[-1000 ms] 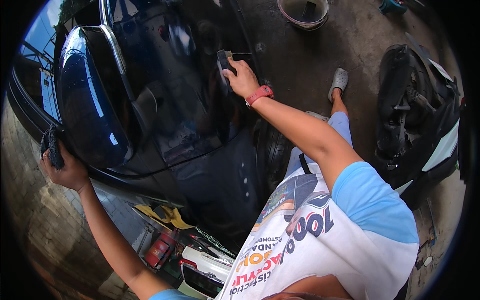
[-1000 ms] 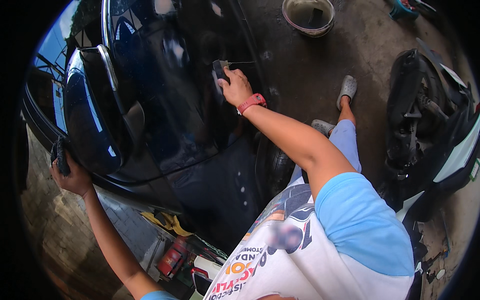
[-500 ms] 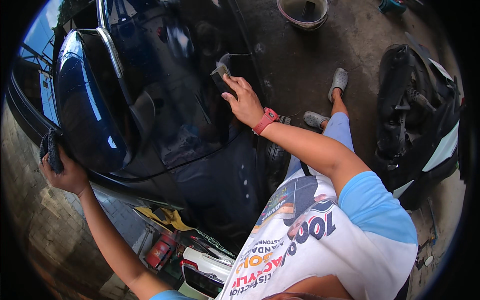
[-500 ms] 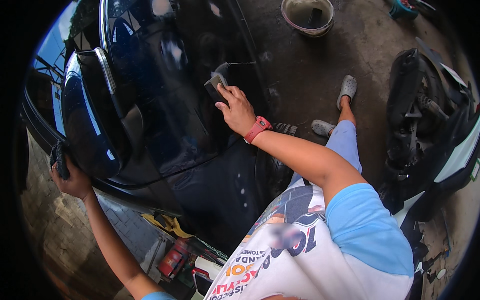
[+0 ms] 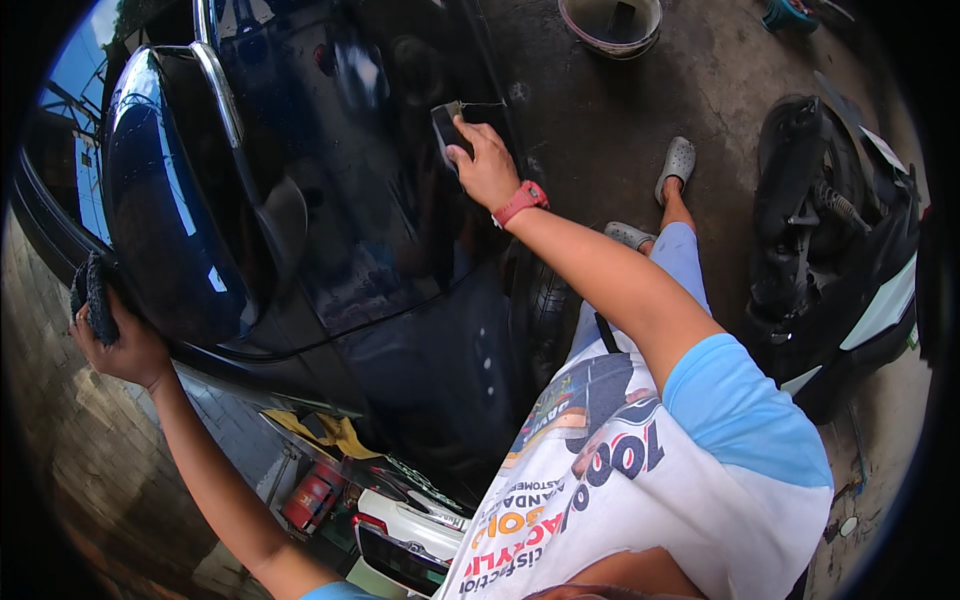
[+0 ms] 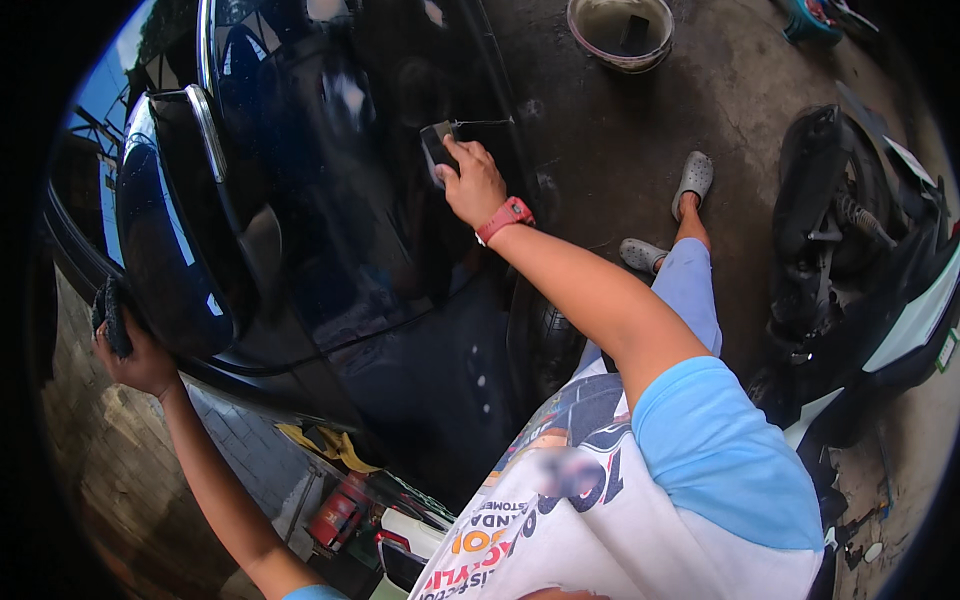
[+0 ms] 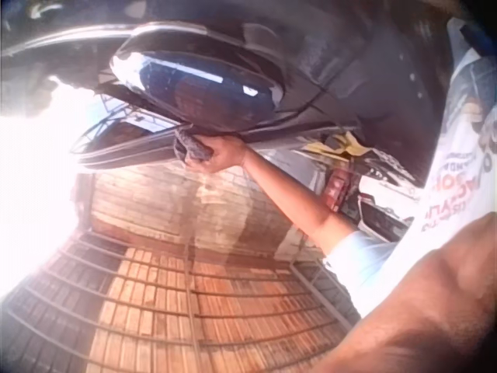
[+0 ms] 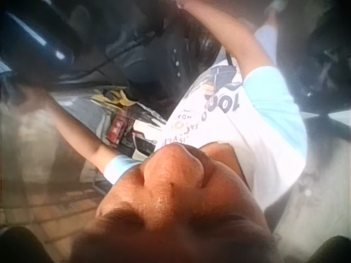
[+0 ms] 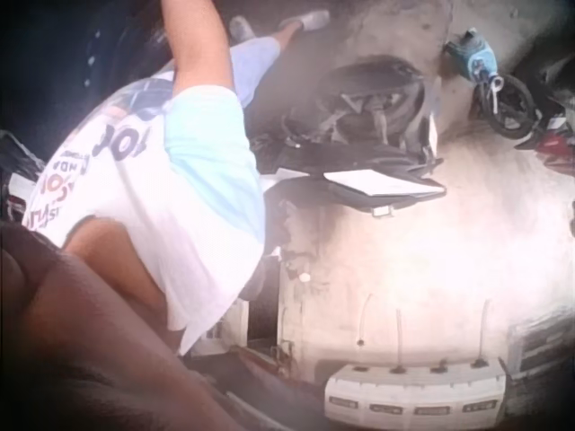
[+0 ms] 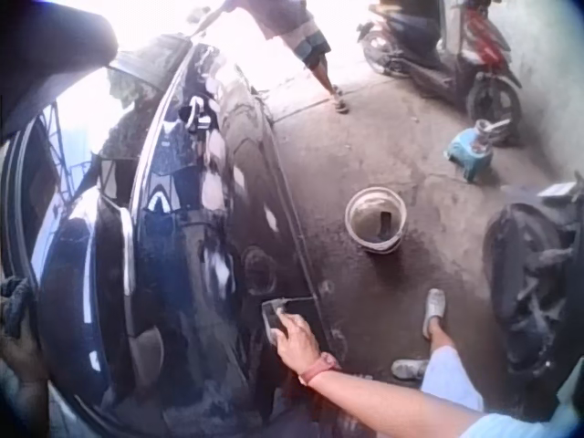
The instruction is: The person sands a specific area on the side of a black car using a sanding block. They repeatedly dip a sponge into a bucket of water and wipe the sanded area to remove residue. The person works on a small, localized section of the car's body panel.
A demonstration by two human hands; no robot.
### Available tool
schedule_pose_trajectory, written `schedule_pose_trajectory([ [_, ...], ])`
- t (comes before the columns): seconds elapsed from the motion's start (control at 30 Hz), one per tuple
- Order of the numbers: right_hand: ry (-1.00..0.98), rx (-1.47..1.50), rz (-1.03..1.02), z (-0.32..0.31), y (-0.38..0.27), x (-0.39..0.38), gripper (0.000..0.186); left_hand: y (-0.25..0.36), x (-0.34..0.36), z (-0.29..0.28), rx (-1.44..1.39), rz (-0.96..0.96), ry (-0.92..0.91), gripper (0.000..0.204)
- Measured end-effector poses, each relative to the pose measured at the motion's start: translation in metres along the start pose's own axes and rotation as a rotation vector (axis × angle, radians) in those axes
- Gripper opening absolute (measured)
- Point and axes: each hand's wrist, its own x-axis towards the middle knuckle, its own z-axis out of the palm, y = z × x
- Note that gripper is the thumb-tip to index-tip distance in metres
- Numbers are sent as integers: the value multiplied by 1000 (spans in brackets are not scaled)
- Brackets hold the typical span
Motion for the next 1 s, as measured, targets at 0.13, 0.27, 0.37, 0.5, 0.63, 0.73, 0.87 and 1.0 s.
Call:
schedule_pose_trajectory([
  [0.13,-59,-91,269,-4,6,48,51,2,7,6,104,39,12,24],
  [0.27,-67,75,56,-11,-42,-8,49,-3,-3,-1,197,6,35,26],
  [0.37,-227,188,94,-49,-58,-17,48,0,-2,0,275,-3,54,28],
  [0.5,-226,618,422,-117,-35,-12,41,26,3,8,227,-55,106,36],
  [0.63,-297,718,641,-240,-49,5,29,5,-2,18,286,-280,23,41],
  [0.73,-298,645,688,-321,-61,23,27,23,15,1,-409,-901,198,33],
  [0.87,-355,619,653,-415,-77,51,26,93,-29,-34,-1313,-1190,464,28],
  [1.0,-255,562,648,-468,-93,85,27,318,-44,-24,-1558,-1506,563,29],
])
